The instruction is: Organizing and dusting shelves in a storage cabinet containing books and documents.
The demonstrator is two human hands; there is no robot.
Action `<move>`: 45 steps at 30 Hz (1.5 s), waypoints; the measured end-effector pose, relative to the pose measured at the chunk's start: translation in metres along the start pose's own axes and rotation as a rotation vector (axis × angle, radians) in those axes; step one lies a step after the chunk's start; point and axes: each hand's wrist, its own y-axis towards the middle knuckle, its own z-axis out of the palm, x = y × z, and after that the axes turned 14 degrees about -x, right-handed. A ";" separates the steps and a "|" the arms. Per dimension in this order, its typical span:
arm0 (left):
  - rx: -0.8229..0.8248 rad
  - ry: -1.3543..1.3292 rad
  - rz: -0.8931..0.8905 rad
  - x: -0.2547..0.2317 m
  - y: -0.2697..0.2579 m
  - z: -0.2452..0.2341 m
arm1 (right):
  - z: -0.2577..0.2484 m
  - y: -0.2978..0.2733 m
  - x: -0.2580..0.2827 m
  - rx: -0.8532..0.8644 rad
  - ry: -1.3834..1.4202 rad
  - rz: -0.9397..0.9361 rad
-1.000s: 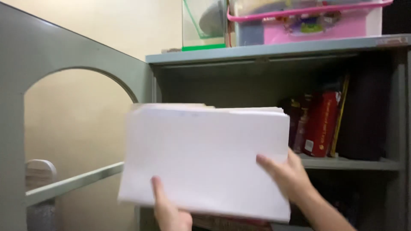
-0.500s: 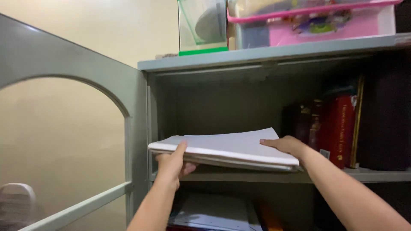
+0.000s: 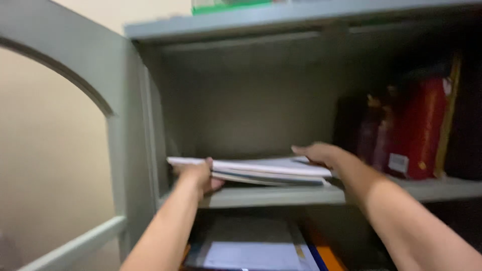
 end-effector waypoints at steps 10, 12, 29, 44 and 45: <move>-0.103 -0.159 0.070 -0.005 -0.033 0.017 | -0.020 -0.016 0.003 0.049 -0.003 -0.013; -0.084 -0.134 0.042 0.009 -0.012 0.011 | -0.020 -0.028 0.004 0.088 0.078 -0.007; -0.044 1.239 1.036 0.003 -0.090 -0.048 | -0.032 -0.124 0.038 0.234 -0.256 -0.447; -0.018 0.785 1.112 0.163 -0.193 -0.083 | 0.092 -0.316 -0.033 -0.227 0.072 -1.092; -0.015 0.784 1.116 0.174 -0.184 -0.087 | 0.106 -0.312 -0.037 -0.232 0.073 -1.090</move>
